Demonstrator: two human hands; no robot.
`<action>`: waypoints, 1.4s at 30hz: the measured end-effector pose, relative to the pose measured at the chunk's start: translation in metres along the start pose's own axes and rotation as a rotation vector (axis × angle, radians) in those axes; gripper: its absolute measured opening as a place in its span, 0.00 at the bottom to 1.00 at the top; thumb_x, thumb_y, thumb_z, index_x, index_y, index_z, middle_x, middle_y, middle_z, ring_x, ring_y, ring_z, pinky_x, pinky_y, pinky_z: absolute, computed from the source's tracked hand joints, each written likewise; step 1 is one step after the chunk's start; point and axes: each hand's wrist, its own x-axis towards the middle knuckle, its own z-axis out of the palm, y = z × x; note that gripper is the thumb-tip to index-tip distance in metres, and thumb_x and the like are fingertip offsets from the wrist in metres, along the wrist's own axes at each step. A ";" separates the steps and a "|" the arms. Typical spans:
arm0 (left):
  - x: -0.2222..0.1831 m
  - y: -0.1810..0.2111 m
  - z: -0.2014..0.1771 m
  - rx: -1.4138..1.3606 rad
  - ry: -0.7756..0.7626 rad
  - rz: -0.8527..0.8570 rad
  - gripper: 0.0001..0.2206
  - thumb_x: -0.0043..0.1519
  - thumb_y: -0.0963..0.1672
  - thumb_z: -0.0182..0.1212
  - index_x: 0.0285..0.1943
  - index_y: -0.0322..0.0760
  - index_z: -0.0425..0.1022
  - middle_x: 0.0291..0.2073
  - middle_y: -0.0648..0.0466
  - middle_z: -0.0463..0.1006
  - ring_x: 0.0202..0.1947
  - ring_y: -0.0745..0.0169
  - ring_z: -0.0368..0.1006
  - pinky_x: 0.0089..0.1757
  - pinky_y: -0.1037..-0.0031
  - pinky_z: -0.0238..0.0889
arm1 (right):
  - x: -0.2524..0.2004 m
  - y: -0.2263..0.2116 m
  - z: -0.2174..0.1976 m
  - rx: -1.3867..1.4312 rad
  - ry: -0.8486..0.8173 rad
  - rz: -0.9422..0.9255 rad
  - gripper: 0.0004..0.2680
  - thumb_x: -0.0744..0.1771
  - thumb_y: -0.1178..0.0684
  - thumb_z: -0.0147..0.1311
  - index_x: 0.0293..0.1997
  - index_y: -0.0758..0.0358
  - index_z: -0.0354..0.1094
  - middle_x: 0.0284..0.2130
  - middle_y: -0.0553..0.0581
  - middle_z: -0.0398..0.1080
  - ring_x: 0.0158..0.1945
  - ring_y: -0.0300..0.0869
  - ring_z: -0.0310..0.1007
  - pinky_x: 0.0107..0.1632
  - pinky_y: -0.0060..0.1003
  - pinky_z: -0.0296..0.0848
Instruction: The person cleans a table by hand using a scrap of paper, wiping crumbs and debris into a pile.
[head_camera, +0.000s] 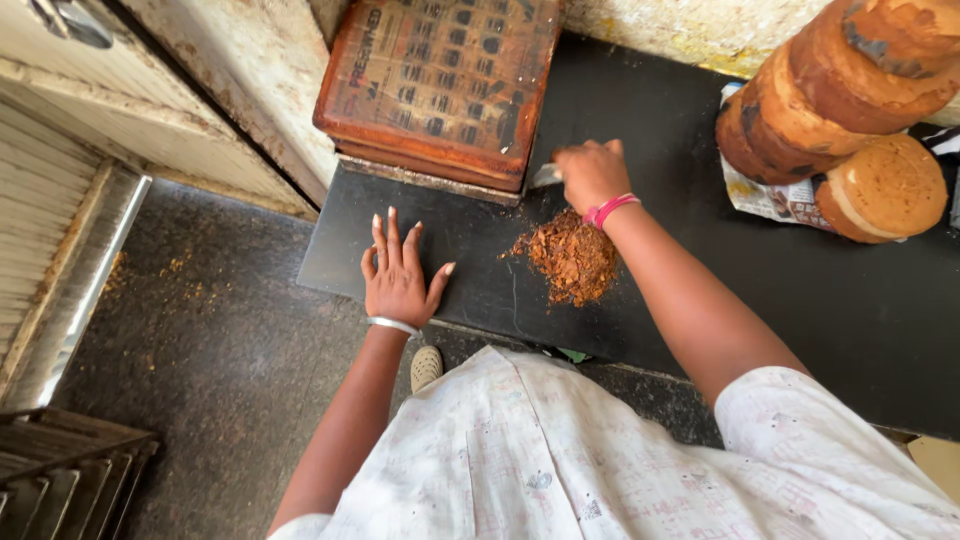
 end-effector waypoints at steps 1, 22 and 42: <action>-0.002 0.001 0.000 -0.011 0.003 0.004 0.35 0.65 0.59 0.53 0.74 0.34 0.59 0.79 0.35 0.43 0.79 0.35 0.36 0.65 0.49 0.40 | -0.008 -0.005 -0.001 0.003 -0.005 -0.004 0.08 0.66 0.61 0.55 0.41 0.49 0.77 0.36 0.51 0.78 0.45 0.45 0.73 0.53 0.46 0.61; -0.001 -0.003 -0.001 -0.012 -0.010 0.038 0.34 0.66 0.59 0.52 0.74 0.36 0.60 0.78 0.37 0.44 0.79 0.36 0.37 0.65 0.47 0.41 | -0.054 -0.010 0.027 0.174 0.114 -0.278 0.17 0.64 0.65 0.50 0.51 0.45 0.78 0.52 0.46 0.77 0.59 0.40 0.71 0.63 0.47 0.54; -0.003 -0.002 -0.001 -0.017 -0.021 0.022 0.34 0.65 0.59 0.52 0.74 0.37 0.61 0.78 0.37 0.44 0.78 0.37 0.37 0.64 0.47 0.42 | -0.049 -0.090 0.025 0.024 0.222 -0.384 0.11 0.68 0.57 0.52 0.56 0.58 0.73 0.53 0.56 0.76 0.59 0.45 0.73 0.65 0.48 0.66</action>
